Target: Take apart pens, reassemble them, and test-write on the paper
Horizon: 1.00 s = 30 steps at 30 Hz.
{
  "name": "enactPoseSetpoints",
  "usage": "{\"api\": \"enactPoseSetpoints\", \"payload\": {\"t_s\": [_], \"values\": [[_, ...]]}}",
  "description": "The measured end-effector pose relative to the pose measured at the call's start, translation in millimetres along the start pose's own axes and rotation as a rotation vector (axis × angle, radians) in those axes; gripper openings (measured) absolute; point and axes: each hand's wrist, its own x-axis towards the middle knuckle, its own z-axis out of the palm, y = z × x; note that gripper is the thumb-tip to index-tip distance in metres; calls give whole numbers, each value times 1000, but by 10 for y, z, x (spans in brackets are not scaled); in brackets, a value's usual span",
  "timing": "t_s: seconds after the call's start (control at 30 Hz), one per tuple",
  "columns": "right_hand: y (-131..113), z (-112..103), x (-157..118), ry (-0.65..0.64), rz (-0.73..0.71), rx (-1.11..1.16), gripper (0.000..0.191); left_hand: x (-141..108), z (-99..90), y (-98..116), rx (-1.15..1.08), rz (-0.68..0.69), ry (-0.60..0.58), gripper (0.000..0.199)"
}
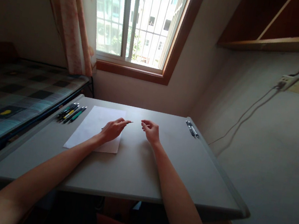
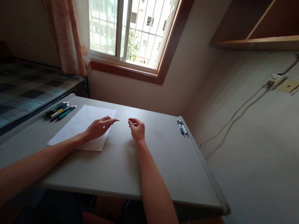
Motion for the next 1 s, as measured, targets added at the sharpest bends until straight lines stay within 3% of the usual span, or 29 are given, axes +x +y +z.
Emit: {"api": "enactPoseSetpoints", "payload": {"t_s": [0.4, 0.73, 1.0], "values": [[205, -44, 10, -36, -52, -216, 18, -3, 22, -74, 58, -105, 22, 33], [299, -111, 45, 48, 16, -286, 17, -2, 25, -120, 103, -142, -1, 33], [289, 103, 167, -42, 51, -259, 11, 0, 50, -177, 111, -177, -3, 33]]}}
